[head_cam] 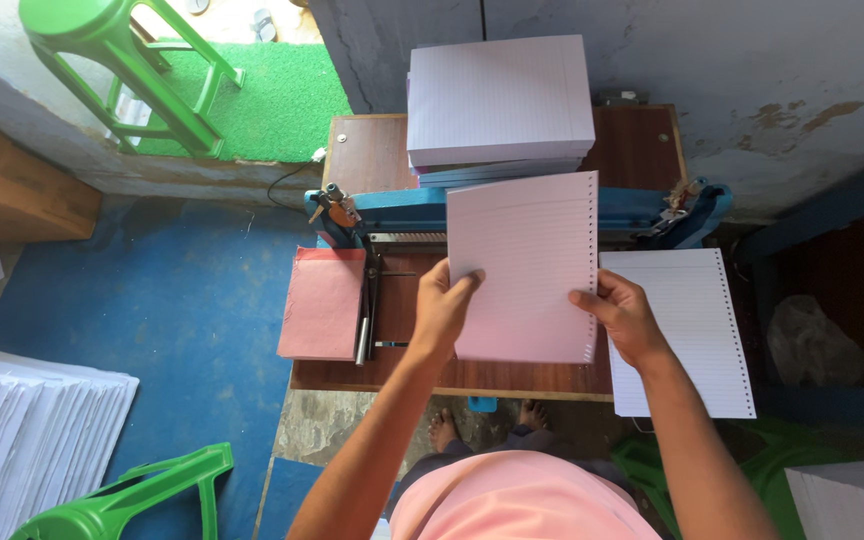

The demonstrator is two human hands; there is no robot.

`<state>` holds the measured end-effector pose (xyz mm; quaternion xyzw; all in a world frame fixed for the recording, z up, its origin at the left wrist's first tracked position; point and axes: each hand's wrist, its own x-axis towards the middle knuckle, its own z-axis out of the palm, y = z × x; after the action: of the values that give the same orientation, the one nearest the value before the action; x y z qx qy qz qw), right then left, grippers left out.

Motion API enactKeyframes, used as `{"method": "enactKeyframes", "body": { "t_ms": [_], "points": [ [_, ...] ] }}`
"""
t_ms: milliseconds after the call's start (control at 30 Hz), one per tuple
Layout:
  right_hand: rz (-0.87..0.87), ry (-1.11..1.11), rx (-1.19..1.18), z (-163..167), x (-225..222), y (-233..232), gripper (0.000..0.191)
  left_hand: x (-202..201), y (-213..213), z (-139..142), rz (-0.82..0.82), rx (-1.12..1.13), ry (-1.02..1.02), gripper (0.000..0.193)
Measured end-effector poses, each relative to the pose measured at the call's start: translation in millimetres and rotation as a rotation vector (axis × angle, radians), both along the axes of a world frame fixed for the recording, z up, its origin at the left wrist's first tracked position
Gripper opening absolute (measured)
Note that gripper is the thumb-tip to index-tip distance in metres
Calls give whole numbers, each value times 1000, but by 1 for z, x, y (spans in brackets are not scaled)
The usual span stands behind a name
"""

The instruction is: The person inserts a stack of lined paper into a book cover using a manual binding machine. They repeatedly align the paper, press the machine's lever to secure the binding, and place the finished notebook onto a growing stack.

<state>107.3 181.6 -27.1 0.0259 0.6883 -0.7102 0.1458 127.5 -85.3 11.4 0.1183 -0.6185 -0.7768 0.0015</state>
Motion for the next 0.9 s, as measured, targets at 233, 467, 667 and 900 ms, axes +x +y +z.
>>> {"method": "enactKeyframes", "body": {
  "t_ms": [233,467,667,900],
  "points": [
    [-27,-3,229,-7,19,60,29,4,58,-50,-77,-32,-235,22],
    [-106,-165,321,-15,37,141,42,4,128,-70,-268,-38,-456,26],
    [-196,-252,461,-19,44,196,47,2,179,-58,-327,-116,-543,25],
    [-218,-284,685,-33,36,235,50,-12,222,-60,-368,-205,-550,21]
  ]
}}
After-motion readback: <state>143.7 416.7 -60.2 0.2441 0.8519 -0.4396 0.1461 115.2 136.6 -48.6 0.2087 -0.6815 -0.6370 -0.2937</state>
